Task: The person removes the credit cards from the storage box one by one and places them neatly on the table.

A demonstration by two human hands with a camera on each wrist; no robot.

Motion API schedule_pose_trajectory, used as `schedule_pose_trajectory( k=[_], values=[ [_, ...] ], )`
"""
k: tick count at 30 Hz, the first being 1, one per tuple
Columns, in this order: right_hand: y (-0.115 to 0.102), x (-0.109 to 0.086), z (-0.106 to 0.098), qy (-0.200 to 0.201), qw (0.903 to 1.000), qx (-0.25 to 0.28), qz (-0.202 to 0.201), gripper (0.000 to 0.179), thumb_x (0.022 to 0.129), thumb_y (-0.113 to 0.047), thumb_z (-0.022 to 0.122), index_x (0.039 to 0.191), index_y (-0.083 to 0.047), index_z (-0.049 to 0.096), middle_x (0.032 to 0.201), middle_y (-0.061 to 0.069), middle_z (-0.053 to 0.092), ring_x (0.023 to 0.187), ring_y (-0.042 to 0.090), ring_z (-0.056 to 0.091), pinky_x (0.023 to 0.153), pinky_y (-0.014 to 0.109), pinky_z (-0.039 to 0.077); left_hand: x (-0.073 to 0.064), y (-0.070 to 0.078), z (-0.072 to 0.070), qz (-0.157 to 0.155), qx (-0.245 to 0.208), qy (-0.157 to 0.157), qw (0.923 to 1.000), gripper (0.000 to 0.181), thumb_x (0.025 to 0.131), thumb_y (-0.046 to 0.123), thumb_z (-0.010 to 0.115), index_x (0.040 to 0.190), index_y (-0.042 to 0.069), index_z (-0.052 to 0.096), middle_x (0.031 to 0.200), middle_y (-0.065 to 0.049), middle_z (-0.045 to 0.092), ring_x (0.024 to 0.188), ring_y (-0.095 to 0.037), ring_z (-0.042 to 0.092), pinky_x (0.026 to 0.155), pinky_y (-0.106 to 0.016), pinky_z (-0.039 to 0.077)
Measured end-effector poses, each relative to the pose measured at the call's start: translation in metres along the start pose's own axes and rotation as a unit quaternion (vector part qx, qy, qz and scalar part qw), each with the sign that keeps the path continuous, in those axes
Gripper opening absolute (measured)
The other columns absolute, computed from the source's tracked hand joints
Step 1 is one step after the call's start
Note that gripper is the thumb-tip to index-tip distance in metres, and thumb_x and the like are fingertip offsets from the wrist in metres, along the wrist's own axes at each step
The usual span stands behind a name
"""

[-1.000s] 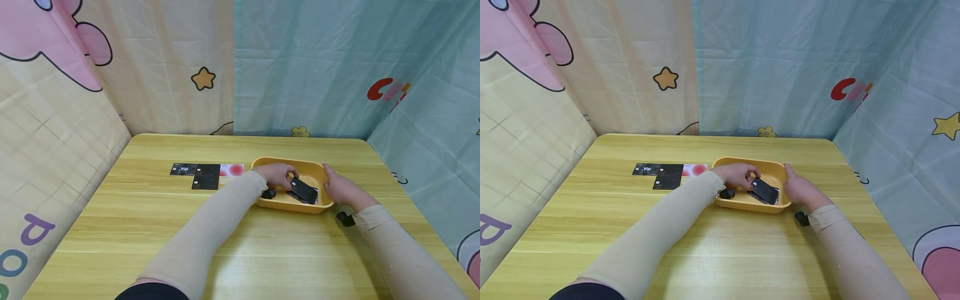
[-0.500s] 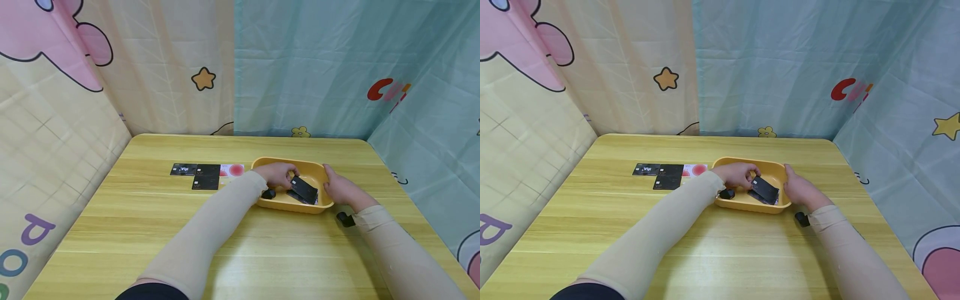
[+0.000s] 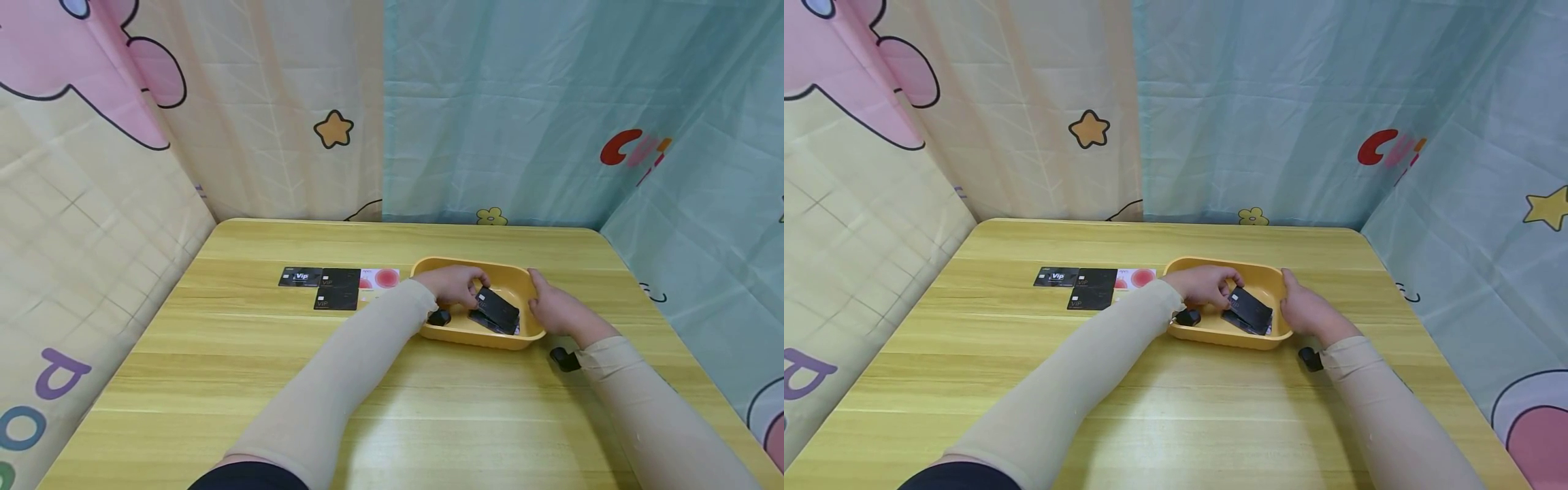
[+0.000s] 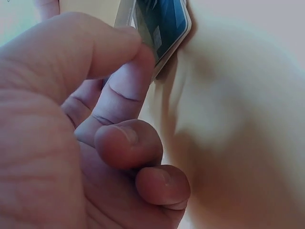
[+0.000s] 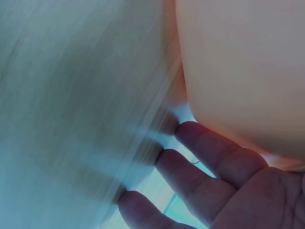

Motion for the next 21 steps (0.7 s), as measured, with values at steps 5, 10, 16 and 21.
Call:
schedule_pose_trajectory(
  k=[5,10,16,21],
  values=[
    [-0.0003,-0.0003,0.0004,0.003,1.0,-0.002,-0.005,0.068,0.11,-0.009,0.035,0.162,0.011,-0.004,0.082,0.02,0.066,0.058,0.022,0.055,0.058,0.035,0.045,-0.0004,-0.0004,0.0004,0.006,-0.018,0.0,0.9998,0.053,0.091,0.009,0.077,0.138,0.015,0.054,0.097,-0.003,0.062,0.055,-0.012,0.043,0.052,-0.026,0.038],
    [-0.0007,0.0001,-0.0003,0.009,0.9999,-0.01,-0.011,0.067,0.109,-0.008,0.036,0.161,0.012,-0.002,0.093,0.03,0.069,0.063,0.023,0.06,0.06,0.036,0.048,-0.0004,-0.0002,0.0001,0.007,-0.024,-0.001,0.9997,0.052,0.091,0.009,0.078,0.137,0.016,0.054,0.094,-0.001,0.061,0.053,-0.011,0.04,0.051,-0.026,0.036],
    [-0.0004,0.0005,-0.0007,0.01,0.9999,-0.008,-0.01,0.067,0.109,-0.008,0.035,0.161,0.013,-0.001,0.1,0.034,0.068,0.066,0.025,0.061,0.061,0.036,0.048,-0.0005,0.0009,0.0,0.011,-0.022,-0.001,0.9997,0.05,0.092,0.008,0.077,0.136,0.016,0.055,0.091,-0.001,0.06,0.053,-0.012,0.04,0.051,-0.025,0.036],
    [0.0007,0.0014,0.0,0.005,1.0,0.0,-0.001,0.067,0.109,-0.009,0.034,0.162,0.011,-0.002,0.098,0.032,0.068,0.064,0.024,0.059,0.06,0.036,0.047,0.0004,0.0006,0.0,0.013,-0.023,0.002,0.9996,0.051,0.091,0.007,0.078,0.136,0.015,0.055,0.09,-0.001,0.059,0.054,-0.011,0.041,0.052,-0.024,0.037]
  ],
)
Point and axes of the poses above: each hand's wrist, its own x-axis towards the middle knuckle, its own z-axis out of the palm, y = z × x, the point moved 3 cm from there along x, towards the middle knuckle
